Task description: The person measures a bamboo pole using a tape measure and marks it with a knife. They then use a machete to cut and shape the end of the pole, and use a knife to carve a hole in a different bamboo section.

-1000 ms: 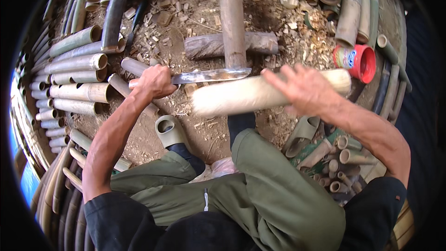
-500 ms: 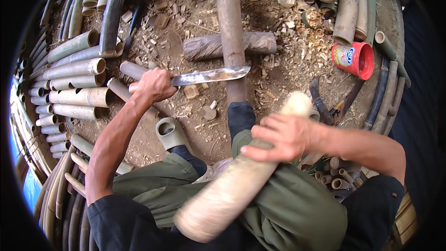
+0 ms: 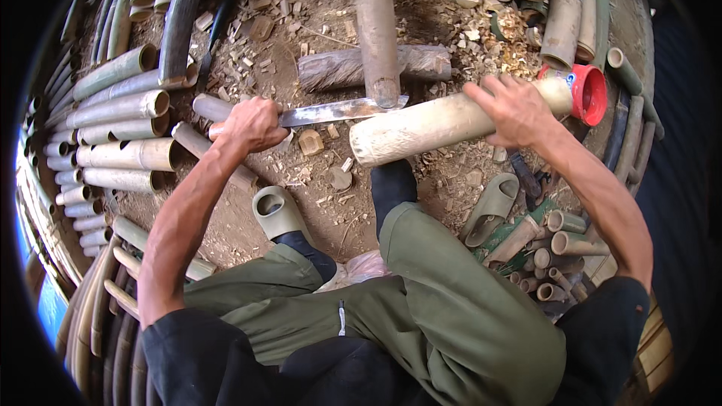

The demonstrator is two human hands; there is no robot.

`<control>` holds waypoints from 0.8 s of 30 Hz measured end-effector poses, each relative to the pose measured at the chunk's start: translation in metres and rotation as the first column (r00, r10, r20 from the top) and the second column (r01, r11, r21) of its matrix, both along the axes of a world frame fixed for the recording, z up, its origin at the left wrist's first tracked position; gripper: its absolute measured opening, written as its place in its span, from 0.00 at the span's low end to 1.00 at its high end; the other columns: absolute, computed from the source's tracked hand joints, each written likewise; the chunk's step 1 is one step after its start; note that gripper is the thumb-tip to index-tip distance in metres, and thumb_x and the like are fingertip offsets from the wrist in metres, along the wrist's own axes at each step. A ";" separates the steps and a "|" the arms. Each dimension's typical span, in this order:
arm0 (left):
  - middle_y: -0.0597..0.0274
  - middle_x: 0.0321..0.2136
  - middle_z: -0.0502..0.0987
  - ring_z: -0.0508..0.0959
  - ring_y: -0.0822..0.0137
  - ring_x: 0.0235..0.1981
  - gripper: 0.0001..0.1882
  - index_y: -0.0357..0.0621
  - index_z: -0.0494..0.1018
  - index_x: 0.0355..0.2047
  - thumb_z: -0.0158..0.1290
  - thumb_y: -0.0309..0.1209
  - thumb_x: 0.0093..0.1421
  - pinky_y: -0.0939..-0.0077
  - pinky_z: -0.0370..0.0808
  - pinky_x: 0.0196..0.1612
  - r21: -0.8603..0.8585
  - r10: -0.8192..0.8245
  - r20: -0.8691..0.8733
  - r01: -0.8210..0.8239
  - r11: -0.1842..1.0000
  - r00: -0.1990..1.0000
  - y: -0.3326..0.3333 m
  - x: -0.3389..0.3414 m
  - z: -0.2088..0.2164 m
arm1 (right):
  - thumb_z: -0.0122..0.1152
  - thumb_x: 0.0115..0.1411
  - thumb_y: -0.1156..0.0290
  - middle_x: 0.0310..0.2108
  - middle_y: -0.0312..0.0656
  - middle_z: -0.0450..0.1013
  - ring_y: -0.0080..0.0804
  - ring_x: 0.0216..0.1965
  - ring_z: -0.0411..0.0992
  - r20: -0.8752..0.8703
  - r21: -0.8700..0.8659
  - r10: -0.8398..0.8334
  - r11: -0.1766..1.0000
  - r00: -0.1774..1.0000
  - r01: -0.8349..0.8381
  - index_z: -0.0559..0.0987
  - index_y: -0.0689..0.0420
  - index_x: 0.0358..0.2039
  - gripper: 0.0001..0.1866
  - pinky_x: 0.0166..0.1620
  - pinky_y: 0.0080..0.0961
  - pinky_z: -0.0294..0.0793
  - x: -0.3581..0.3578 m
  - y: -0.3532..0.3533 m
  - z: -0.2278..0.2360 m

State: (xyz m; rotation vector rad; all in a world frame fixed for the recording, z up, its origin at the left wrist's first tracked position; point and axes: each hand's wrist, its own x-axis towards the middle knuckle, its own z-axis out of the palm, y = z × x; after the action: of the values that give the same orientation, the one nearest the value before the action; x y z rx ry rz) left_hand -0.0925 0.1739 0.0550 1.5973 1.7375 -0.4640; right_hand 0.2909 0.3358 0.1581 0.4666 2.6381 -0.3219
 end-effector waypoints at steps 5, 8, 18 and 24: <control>0.42 0.24 0.80 0.82 0.46 0.29 0.14 0.39 0.81 0.25 0.53 0.36 0.46 0.55 0.80 0.39 0.148 -0.026 -0.001 0.025 0.989 1.000 -0.007 -0.004 -0.001 | 0.72 0.37 0.66 0.33 0.42 0.73 0.39 0.31 0.77 -0.546 -0.304 0.080 0.909 0.834 -0.286 0.73 0.54 0.52 0.36 0.33 0.36 0.83 -0.016 -0.072 0.022; 0.44 0.27 0.80 0.81 0.45 0.31 0.13 0.38 0.79 0.25 0.55 0.35 0.45 0.54 0.79 0.39 0.104 -0.014 -0.005 0.014 0.994 1.000 -0.004 0.002 -0.005 | 0.67 0.44 0.70 0.33 0.41 0.75 0.39 0.38 0.78 -0.710 -0.031 0.287 0.900 0.643 -0.435 0.75 0.53 0.50 0.29 0.38 0.37 0.82 -0.001 -0.029 -0.021; 0.61 0.29 0.75 0.76 0.60 0.34 0.30 0.45 0.75 0.42 0.61 0.57 0.52 0.61 0.72 0.44 0.724 0.099 -0.141 0.035 0.689 0.985 -0.052 0.017 -0.027 | 0.77 0.30 0.60 0.39 0.48 0.73 0.45 0.37 0.75 -0.194 -0.429 -0.232 0.894 0.953 0.131 0.72 0.59 0.54 0.46 0.41 0.36 0.78 0.068 -0.097 0.036; 0.53 0.17 0.76 0.80 0.57 0.24 0.47 0.39 0.81 0.40 0.42 0.76 0.54 0.56 0.76 0.34 0.212 0.658 0.268 -0.709 0.672 0.704 0.011 -0.048 -0.006 | 0.77 0.37 0.63 0.47 0.53 0.74 0.48 0.47 0.75 0.113 -0.628 -0.656 0.535 0.747 0.565 0.68 0.63 0.57 0.45 0.50 0.37 0.76 0.082 -0.110 0.030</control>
State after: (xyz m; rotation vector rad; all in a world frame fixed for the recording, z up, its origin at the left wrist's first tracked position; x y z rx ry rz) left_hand -0.1406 0.1847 0.0485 0.9819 2.1748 0.3239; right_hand 0.3726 0.2258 0.1882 1.1532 2.1651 -1.4616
